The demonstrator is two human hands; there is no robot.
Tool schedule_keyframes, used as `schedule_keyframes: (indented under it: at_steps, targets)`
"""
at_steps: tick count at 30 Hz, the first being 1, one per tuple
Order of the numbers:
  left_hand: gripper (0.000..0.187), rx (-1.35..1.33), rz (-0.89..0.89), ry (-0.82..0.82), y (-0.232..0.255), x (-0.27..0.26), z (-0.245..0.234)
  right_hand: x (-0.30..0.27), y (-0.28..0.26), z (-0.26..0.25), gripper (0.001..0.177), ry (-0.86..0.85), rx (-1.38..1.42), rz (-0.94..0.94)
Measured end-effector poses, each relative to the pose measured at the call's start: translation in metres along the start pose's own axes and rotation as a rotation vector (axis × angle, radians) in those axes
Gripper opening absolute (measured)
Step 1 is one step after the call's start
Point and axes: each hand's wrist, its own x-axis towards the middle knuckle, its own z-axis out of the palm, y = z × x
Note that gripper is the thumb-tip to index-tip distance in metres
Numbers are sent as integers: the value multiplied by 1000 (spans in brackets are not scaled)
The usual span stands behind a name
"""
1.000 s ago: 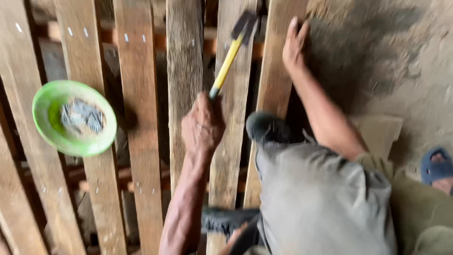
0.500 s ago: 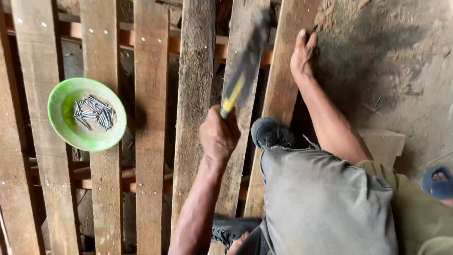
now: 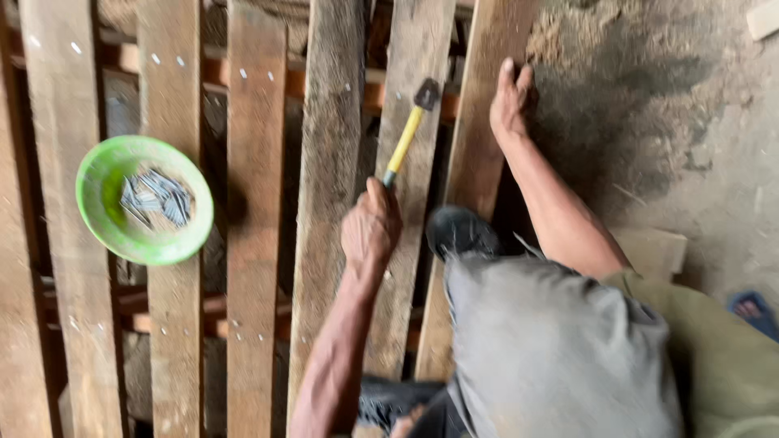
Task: The person hammers nails into wooden planks using a claw hammer. They repeatedly pick up nails from a green bowl and drive them into the wood, occasionally repositioning the bowl.
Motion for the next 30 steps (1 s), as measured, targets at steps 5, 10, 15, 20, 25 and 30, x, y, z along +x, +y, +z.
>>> schedule_keyframes:
  at_steps: [5, 10, 15, 20, 25, 30]
  targets:
    - [30, -97, -45, -89, -1, -8, 2, 15, 30, 10, 113, 36, -23, -139]
    - [36, -28, -71, -117, 2, -2, -17, -7, 4, -11, 111, 55, -165, -101]
    - [34, -194, 49, 385, 1, -1, -42, -12, -20, -3, 108, 168, -281, -184]
    - [25, -152, -41, 116, -26, -3, -11, -24, -20, -6, 93, 167, -284, -187]
    - [34, -114, -227, -104, -15, -14, -16, -4, -3, -8, 101, 129, -338, -64]
    - [33, -214, 14, -49, -4, -7, 5, -13, -17, -4, 89, 203, -292, -222]
